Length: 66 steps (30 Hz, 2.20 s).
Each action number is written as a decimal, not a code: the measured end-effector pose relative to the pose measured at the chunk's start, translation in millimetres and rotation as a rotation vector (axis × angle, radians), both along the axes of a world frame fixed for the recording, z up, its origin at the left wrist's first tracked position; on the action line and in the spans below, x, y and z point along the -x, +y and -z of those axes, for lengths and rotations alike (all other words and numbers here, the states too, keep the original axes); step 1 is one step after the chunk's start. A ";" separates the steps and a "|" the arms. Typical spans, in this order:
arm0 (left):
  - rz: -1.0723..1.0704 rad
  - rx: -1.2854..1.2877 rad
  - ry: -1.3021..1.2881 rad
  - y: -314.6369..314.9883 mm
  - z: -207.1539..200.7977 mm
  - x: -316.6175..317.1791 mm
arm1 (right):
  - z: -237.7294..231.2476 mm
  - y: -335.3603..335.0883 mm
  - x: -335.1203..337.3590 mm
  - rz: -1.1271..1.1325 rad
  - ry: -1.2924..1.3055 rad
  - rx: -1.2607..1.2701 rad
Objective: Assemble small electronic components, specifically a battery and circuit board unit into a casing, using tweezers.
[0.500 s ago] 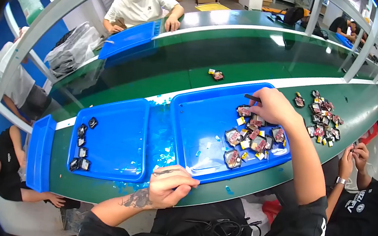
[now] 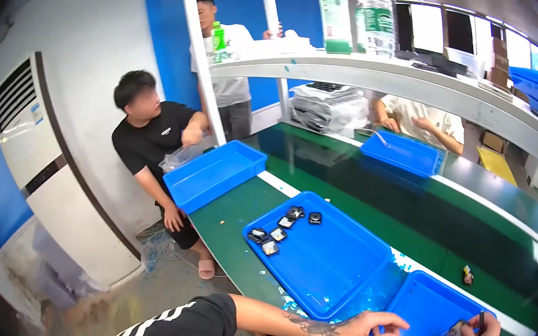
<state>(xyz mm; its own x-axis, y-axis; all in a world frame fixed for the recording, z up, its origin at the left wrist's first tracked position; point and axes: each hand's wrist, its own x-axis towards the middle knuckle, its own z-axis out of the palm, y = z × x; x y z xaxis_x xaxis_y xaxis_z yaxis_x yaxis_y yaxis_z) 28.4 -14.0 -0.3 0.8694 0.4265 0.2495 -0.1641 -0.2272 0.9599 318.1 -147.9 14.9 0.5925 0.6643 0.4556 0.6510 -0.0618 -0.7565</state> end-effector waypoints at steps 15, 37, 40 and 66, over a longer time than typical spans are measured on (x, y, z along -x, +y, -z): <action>0.276 0.989 0.019 44.8 -13.7 -4.4 | -63.1 88.2 111.4 -0.638 0.259 0.346; 0.133 0.809 -0.387 22.4 9.3 0.6 | 8.6 65.2 147.6 -0.279 -0.154 -0.039; 0.200 0.821 -0.334 20.6 2.0 -8.6 | 5.0 52.0 142.8 -0.168 -0.095 -0.004; 0.033 0.534 -0.301 18.9 -9.9 11.7 | -18.6 58.6 137.3 -0.415 0.735 0.065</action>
